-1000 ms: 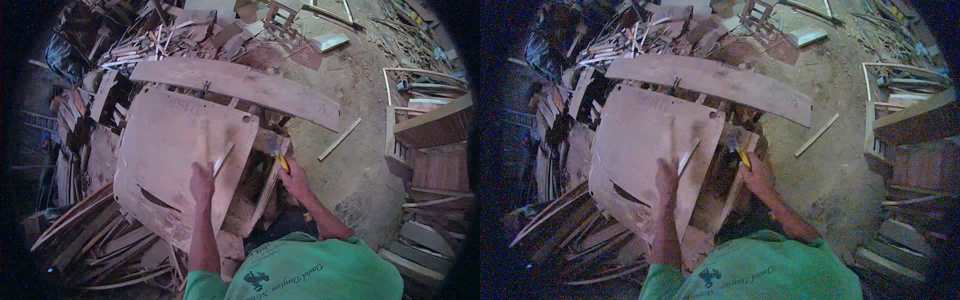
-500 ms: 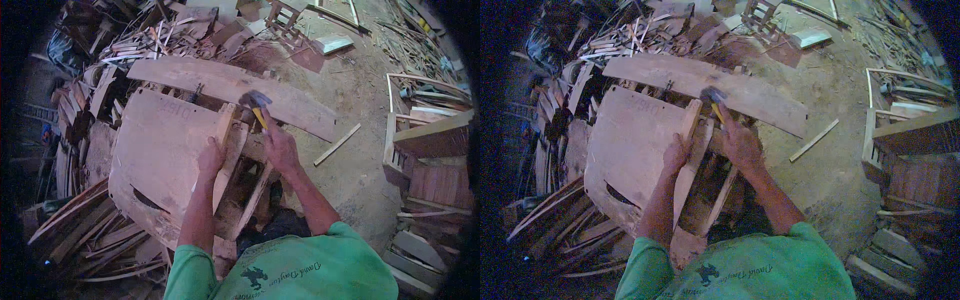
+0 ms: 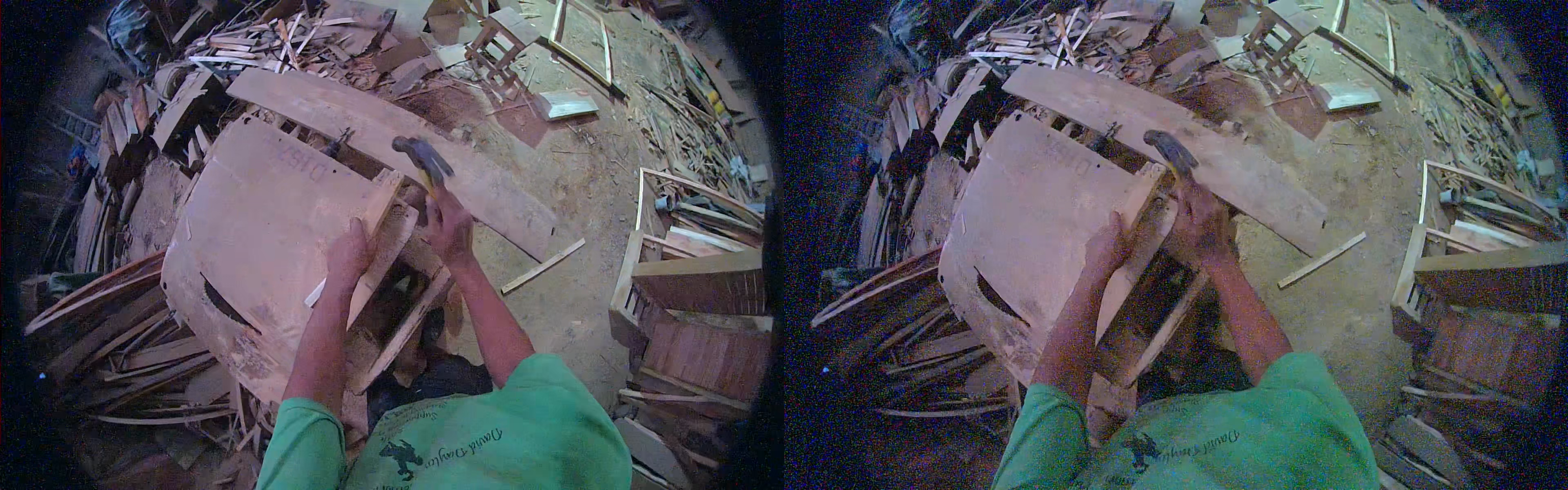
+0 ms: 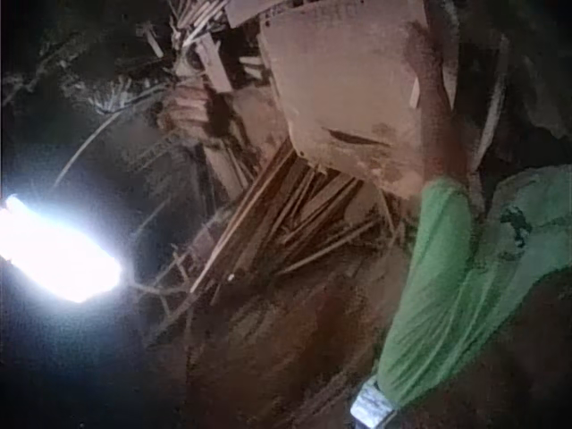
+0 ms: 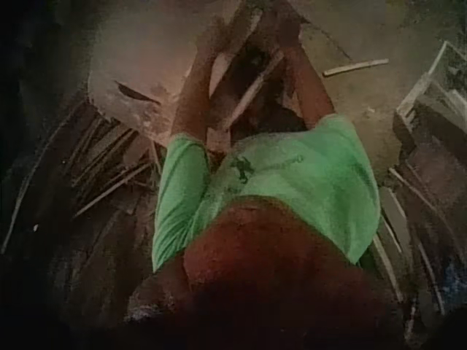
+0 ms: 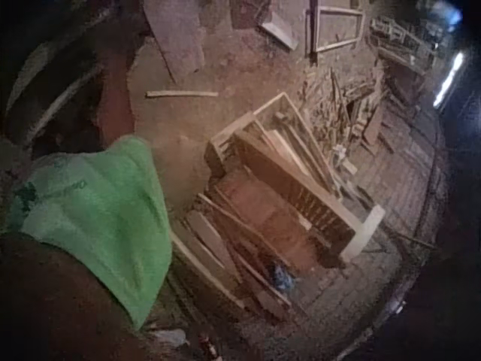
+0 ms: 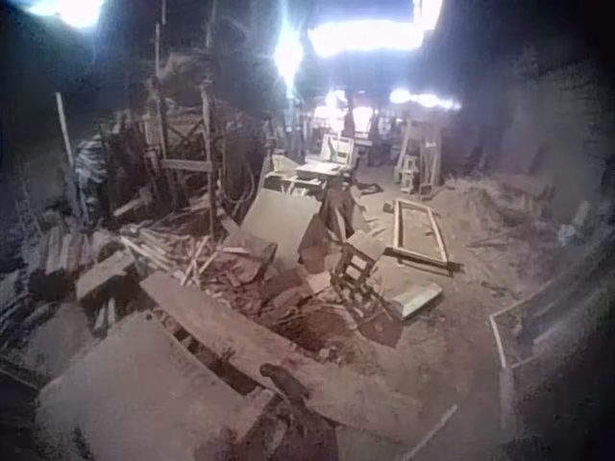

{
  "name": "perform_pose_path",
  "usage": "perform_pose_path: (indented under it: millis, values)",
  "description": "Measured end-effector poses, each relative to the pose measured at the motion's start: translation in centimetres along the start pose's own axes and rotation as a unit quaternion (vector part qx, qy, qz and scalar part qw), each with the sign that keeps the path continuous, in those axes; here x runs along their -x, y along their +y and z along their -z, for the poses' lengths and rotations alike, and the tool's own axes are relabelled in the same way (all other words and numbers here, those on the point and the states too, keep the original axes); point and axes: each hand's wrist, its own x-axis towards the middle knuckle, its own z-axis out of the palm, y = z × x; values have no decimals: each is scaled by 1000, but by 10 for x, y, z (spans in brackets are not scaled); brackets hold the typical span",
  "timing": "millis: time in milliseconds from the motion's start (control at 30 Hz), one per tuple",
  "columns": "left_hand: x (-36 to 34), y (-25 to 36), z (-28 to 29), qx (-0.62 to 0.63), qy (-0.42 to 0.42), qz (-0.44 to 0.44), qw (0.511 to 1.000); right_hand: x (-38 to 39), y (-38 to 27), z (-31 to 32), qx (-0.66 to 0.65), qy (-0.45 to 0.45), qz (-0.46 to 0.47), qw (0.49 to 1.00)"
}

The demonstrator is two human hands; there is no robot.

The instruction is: Hammering and aligning wood strips onto a larger board in a workshop.

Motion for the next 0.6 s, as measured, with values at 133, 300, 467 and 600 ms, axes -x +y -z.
perform_pose_path:
  millis: [133, 300, 467, 600]
  values:
    - [-3, -2, 0, 17, 4, 16, 1000, 5, 11, -12, 77, -18, 23, 997]
    - [-2, -1, 2, 31, -5, 3, 999, 5, 10, -16, 57, -19, -27, 998]
    - [-1, 0, 4, 28, 17, -1, 999, 4, 9, -4, 97, -66, -45, 992]
    - [0, 1, 4, 13, 9, 13, 1000, -3, 13, -2, 53, -54, -115, 990]
